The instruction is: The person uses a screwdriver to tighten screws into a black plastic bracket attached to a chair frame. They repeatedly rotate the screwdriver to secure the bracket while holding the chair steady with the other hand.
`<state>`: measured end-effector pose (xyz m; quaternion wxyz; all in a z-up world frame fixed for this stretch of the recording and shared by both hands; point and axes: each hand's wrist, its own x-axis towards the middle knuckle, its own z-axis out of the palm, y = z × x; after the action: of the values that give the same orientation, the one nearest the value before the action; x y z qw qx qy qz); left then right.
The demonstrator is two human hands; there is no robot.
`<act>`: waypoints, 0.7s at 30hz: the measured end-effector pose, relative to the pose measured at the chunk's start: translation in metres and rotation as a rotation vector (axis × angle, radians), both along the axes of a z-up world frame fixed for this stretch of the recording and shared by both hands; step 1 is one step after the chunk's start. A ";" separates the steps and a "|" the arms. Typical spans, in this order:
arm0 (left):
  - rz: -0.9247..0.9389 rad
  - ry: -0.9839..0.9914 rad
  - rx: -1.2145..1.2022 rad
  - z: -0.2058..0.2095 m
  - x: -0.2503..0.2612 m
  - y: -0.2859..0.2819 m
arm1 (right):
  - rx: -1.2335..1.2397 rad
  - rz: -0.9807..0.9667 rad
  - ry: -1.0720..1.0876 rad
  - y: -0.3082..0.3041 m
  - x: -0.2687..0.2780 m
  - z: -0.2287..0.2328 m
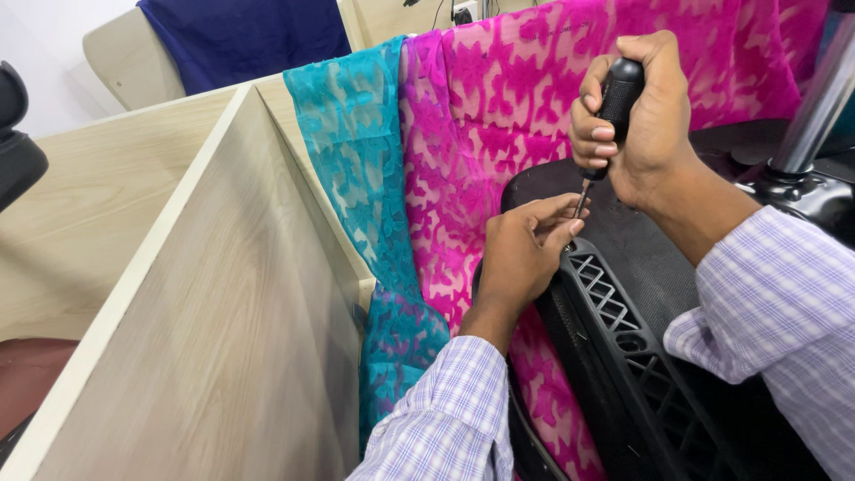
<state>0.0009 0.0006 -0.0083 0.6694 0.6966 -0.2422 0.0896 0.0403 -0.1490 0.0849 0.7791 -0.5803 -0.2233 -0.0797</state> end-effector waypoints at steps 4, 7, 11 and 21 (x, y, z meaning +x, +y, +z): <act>0.140 -0.124 0.039 -0.005 -0.010 0.000 | 0.075 -0.047 -0.120 -0.004 -0.007 -0.006; 0.306 -0.210 0.308 -0.007 -0.021 -0.008 | 0.113 -0.044 -0.136 -0.008 -0.012 -0.011; 0.437 -0.199 0.381 -0.010 -0.035 -0.025 | 0.089 -0.038 -0.153 -0.007 -0.009 -0.014; 0.492 -0.044 0.405 -0.028 -0.038 -0.024 | 0.108 -0.015 -0.128 -0.018 0.001 -0.018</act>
<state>-0.0368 -0.0239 -0.0359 0.4700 0.8512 -0.0938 0.2141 0.0412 -0.1670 0.0668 0.7929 -0.5327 -0.2635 -0.1345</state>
